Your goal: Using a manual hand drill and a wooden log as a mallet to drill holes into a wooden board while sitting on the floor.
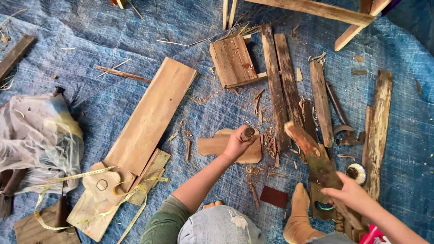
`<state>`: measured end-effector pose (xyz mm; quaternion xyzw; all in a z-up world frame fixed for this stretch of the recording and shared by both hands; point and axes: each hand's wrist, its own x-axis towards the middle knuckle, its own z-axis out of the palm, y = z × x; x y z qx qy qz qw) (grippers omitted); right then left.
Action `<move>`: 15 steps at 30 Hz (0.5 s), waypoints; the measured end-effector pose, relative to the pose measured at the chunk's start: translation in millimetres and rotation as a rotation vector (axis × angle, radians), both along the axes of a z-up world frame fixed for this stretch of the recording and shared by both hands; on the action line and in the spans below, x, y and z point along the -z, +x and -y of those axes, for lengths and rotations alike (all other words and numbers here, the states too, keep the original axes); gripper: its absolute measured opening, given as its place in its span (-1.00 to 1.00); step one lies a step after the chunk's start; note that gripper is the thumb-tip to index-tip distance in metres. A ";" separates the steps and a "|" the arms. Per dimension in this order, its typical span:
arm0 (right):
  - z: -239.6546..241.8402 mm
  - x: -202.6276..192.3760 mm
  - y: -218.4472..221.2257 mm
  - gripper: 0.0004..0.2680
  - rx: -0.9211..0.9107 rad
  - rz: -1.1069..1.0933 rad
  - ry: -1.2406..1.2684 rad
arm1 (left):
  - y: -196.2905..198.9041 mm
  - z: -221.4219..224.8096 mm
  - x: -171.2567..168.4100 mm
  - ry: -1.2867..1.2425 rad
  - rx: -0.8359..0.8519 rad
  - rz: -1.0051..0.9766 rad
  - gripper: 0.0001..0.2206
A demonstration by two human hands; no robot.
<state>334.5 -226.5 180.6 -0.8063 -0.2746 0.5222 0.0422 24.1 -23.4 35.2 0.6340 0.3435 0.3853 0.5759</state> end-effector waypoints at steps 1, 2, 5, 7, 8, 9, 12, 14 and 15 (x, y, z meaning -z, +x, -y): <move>3.7 7.3 1.2 -0.63 -0.001 0.000 0.002 | 0.6 0.4 0.5 0.002 -0.001 0.000 -0.76; 7.6 15.2 1.9 -0.60 0.037 -0.030 -0.063 | 0.7 0.7 1.1 -0.014 -0.002 -0.014 -0.76; 19.2 36.0 4.7 -0.54 0.053 -0.067 -0.183 | 1.7 0.4 3.6 -0.014 -0.009 -0.032 -0.77; 23.9 42.2 4.1 -0.51 0.029 -0.073 -0.242 | 1.4 0.5 3.7 -0.003 -0.017 -0.038 -0.76; 24.9 42.0 2.3 -0.52 -0.002 -0.114 -0.244 | 1.0 0.5 2.8 -0.009 -0.011 -0.016 -0.78; 26.0 41.7 0.4 -0.52 -0.033 -0.154 -0.245 | 0.5 0.6 1.8 -0.015 -0.005 0.005 -0.79; 23.9 34.7 -6.7 -0.48 -0.204 -0.123 -0.264 | 2.0 -0.4 8.9 -0.045 -0.018 -0.025 -0.80; 20.1 27.3 -12.6 -0.47 -0.212 -0.118 -0.277 | 1.8 -0.1 9.7 -0.035 -0.011 -0.035 -0.80; 18.3 23.5 -15.9 -0.46 -0.220 -0.112 -0.291 | 1.5 0.3 10.1 -0.024 -0.005 -0.045 -0.80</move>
